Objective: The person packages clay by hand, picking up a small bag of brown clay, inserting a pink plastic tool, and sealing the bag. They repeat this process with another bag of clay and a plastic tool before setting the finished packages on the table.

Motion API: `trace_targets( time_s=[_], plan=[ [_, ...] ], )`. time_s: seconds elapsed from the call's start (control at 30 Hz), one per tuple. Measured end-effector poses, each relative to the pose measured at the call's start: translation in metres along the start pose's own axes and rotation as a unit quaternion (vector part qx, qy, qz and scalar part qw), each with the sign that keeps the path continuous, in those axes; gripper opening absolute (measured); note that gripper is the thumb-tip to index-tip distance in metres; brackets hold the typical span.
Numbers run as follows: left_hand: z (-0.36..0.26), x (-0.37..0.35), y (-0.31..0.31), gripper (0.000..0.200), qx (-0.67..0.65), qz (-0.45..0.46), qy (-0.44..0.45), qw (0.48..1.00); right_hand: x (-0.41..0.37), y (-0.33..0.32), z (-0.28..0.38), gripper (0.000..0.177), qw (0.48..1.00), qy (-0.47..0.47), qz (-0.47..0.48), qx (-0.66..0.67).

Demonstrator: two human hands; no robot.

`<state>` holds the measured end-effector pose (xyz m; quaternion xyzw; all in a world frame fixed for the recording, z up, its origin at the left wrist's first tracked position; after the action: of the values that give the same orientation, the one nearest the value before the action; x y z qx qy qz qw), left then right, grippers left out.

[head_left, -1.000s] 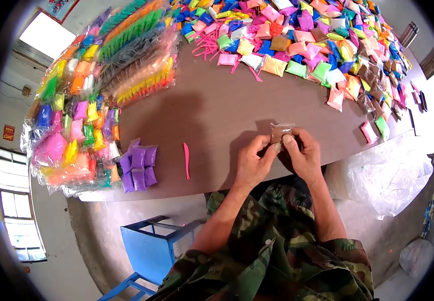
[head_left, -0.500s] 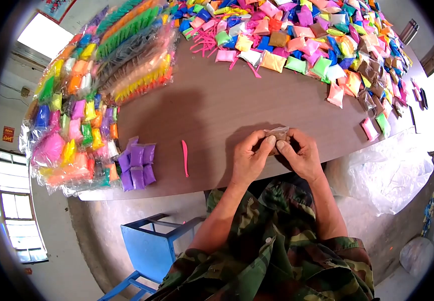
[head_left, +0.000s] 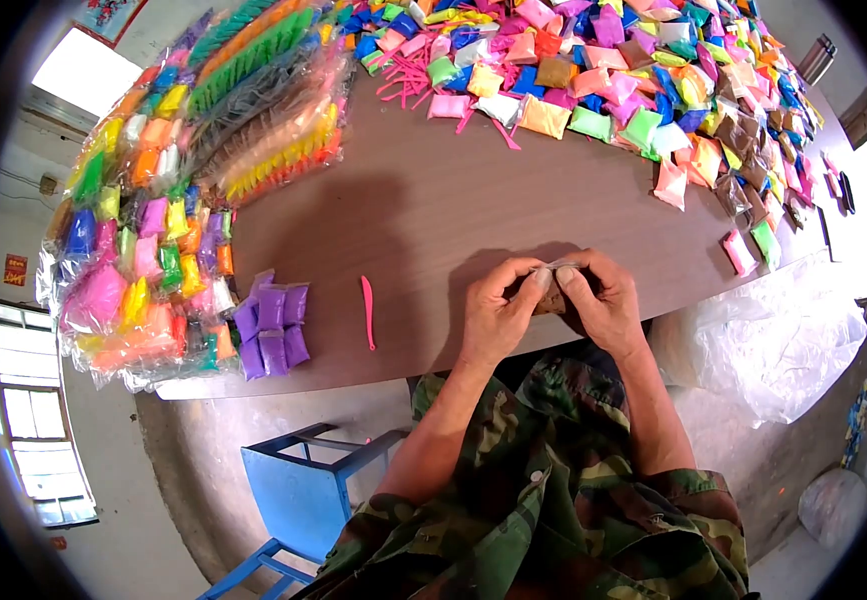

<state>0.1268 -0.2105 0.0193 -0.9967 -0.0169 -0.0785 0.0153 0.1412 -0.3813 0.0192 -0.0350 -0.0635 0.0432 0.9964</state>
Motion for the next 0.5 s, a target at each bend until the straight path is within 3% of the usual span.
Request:
trace_targets(
  time_s=[0.5],
  plan=[
    [-0.0004,-0.0007,0.0038,0.02,-0.005,0.011,-0.024,1.0,-0.0005,-0.0029,0.002,0.01,1.0,-0.013,-0.004,0.013]
  ],
)
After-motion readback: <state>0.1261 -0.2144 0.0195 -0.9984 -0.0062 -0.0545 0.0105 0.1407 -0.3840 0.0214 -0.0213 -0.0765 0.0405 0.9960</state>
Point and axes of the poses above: each hand's wrist, its own x-axis towards the middle knuckle, its own y-axis out of the palm, z = x × y, the point moved 7 cm from there along x, towards the middle knuckle, and after that the axes turned 3 degrees about y, right-handed, at the moved point
